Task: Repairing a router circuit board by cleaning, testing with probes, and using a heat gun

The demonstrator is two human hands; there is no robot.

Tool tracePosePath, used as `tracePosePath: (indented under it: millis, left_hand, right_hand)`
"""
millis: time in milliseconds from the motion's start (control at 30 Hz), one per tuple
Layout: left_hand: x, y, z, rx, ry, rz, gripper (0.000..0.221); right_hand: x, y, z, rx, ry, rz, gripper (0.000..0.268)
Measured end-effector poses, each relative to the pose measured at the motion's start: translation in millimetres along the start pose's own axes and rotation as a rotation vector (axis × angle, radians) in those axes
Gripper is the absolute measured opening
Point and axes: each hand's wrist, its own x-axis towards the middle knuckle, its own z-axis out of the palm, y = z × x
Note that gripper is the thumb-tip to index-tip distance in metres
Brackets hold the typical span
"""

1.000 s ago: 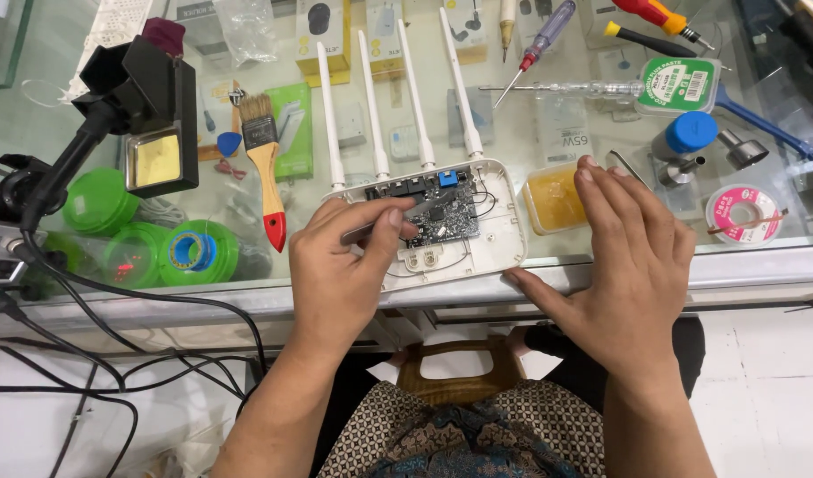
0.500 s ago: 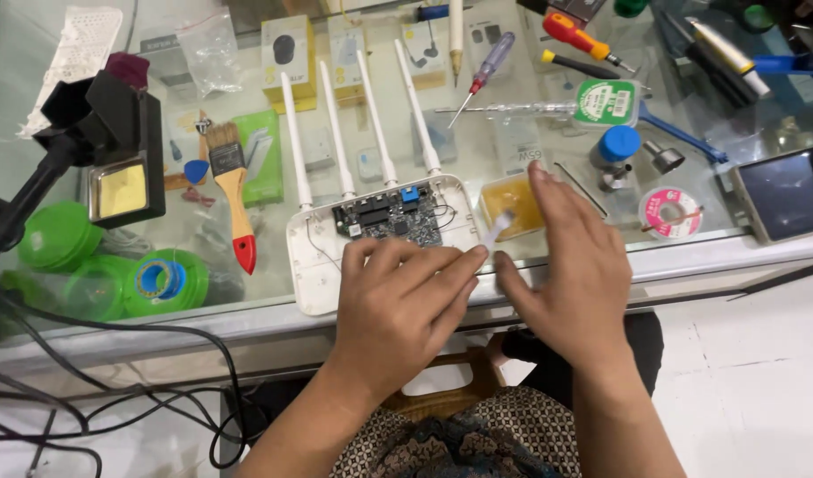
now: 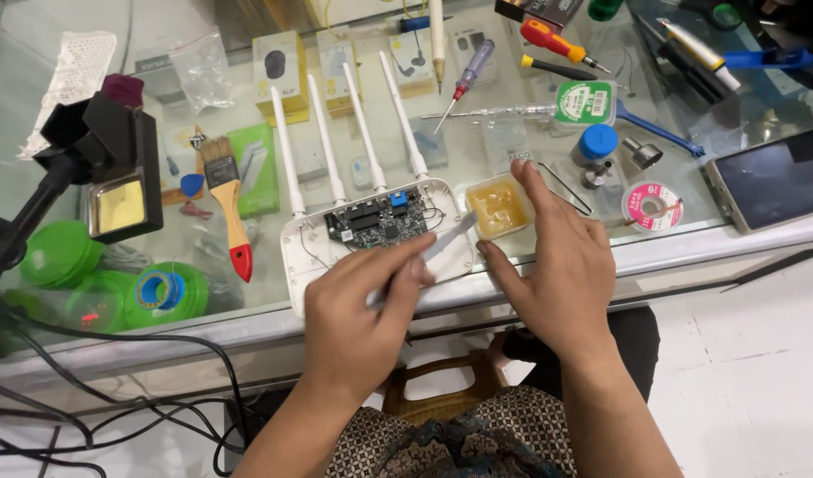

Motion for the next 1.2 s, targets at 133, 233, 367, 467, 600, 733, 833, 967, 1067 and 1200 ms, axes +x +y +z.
tracePosePath:
  millis: [133, 233, 367, 467, 600, 733, 833, 967, 1067, 1200]
  left_hand:
    - [23.2, 7.7, 10.8, -0.318, -0.009, -0.583, 0.031]
    - [28.7, 8.1, 7.8, -0.441, -0.026, -0.82, 0.028]
    - [21.3, 1.8, -4.9, -0.414, 0.046, -0.732, 0.03]
    - [19.0, 3.1, -0.1, -0.459, 0.02, -0.696, 0.033]
    - [12.8, 2.3, -0.9, -0.409, -0.06, -0.78, 0.038]
    - [-32.3, -0.8, -20.9, -0.463, 0.142, -0.697, 0.03]
    - [-75.5, -11.3, -22.3, -0.593, 0.203, -0.55, 0.027]
    - [-109.9, -13.2, -9.3, -0.498, 0.157, -0.412, 0.028]
    - [-124.3, -10.6, 7.1, -0.489, 0.224, -0.364, 0.029]
    - [-141.9, -18.3, 31.7, -0.612, 0.343, -0.409, 0.033]
  right_hand:
    - [0.1, -2.5, 0.7, 0.017, 0.008, 0.01, 0.079]
    - [-0.8, -2.3, 0.0, 0.042, -0.035, 0.083, 0.09]
    - [0.2, 0.2, 1.2, 0.022, -0.005, 0.062, 0.089]
    - [0.0, -1.1, 1.1, 0.022, 0.002, 0.063, 0.088]
    - [-0.2, -2.0, -0.3, 0.04, -0.01, 0.062, 0.089]
    - [1.4, -3.3, -3.5, 0.061, -0.015, 0.078, 0.083]
    - [10.7, -6.0, -5.9, 0.116, 0.036, 0.06, 0.082]
    - [24.5, 1.9, 0.3, 0.111, 0.003, 0.107, 0.094]
    - [12.4, -3.8, -4.6, 0.118, 0.087, -0.003, 0.086]
    - [-52.8, -49.2, -27.2, 0.503, -0.029, 0.443, 0.019]
